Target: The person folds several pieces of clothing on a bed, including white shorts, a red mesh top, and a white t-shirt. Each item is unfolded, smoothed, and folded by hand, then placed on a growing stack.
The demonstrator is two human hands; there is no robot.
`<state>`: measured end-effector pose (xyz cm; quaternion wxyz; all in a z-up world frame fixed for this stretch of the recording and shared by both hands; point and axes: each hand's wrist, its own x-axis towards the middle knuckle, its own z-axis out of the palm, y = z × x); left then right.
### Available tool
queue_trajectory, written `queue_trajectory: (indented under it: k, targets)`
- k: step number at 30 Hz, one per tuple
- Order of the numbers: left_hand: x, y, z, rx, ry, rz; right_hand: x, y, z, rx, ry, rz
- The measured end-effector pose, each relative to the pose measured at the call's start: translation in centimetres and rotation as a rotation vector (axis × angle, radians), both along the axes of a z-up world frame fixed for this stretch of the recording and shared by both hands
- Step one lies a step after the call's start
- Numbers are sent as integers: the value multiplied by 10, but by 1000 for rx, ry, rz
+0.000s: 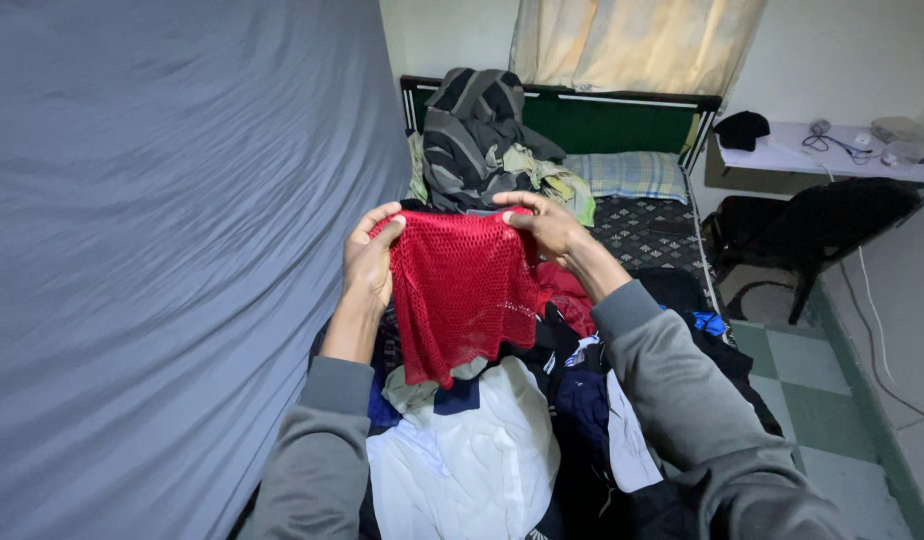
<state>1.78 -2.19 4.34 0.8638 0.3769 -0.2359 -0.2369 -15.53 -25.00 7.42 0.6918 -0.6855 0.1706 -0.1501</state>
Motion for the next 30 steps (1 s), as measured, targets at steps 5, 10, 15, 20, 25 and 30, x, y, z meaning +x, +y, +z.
queue_trajectory:
  k: [5, 10, 15, 20, 25, 30]
  targets:
    - [-11, 15, 14, 38, -161, 130, -1, -1, 0, 4, -101, 76]
    - [-16, 30, 32, 206, -438, 283, -9, -6, -7, -519, -1, 58]
    - [-24, 40, 48, 615, -863, 689, -1, -8, -12, -1101, 30, -86]
    - [-36, 46, 55, 924, -1007, 828, -2, -6, -14, -1279, 141, -244]
    - [-30, 50, 49, 774, -1308, 1137, -3, -11, -11, -1277, -113, -170]
    - [-5, 53, 45, 697, -1150, 728, -13, -17, -6, -643, -34, 113]
